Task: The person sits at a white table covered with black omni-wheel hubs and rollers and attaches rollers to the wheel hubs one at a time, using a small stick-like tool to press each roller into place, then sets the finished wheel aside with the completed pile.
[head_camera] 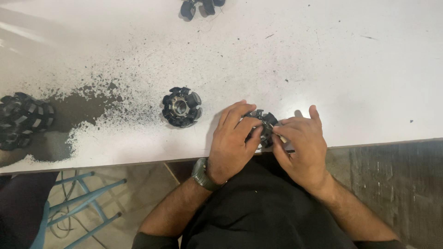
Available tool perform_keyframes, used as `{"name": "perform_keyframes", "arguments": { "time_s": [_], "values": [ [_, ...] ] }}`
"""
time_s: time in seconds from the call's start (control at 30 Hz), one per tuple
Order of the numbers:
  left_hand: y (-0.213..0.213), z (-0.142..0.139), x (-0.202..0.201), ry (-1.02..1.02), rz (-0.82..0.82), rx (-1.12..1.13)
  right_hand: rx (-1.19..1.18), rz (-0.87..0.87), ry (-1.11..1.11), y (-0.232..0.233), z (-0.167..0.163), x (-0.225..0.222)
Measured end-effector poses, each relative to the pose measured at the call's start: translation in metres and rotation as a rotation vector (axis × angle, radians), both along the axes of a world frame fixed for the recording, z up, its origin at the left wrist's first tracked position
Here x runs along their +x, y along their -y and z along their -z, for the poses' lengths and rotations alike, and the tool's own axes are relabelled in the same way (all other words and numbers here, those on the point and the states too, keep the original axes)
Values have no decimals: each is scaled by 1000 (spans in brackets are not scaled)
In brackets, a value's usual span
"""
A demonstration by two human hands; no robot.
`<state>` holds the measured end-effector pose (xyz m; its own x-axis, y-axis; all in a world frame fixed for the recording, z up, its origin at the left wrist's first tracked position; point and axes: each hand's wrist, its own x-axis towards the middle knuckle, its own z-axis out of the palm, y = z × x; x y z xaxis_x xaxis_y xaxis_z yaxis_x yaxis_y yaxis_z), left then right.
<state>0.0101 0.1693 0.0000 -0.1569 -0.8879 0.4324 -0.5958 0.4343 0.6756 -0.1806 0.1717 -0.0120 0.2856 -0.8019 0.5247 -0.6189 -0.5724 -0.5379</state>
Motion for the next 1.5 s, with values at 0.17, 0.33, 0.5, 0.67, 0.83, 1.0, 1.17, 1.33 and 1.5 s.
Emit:
{"name": "perform_keyframes", "arguments": {
  "time_s": [0.17, 0.33, 0.5, 0.67, 0.83, 1.0, 1.17, 1.33, 1.5],
  "values": [
    [0, -2, 0, 57, -36, -72, 23, -4, -47, 2, -9, 3],
    [0, -3, -3, 22, 3, -24, 95, -15, -33, 5, -17, 0],
    [0, 2, -11, 59, -57, -14, 106, -27, -32, 7, -19, 1],
    [3, 8, -15, 97, -102, -15, 136, -42, -33, 6, -19, -1],
    [5, 10, -15, 100, -100, -21, 92, -40, -20, 1, -18, -2],
    [5, 12, -16, 103, -115, -37, 27, -8, -111, 0, -15, 1],
    [4, 15, -15, 89, -97, -51, 2, -7, -177, 1, -15, 2],
    [1, -3, -8, 106, -115, -90, 98, -29, -194, 5, -20, -3],
    [3, -19, 14, 175, -141, -49, 31, 17, 15, 6, -20, -7]
  ]
}}
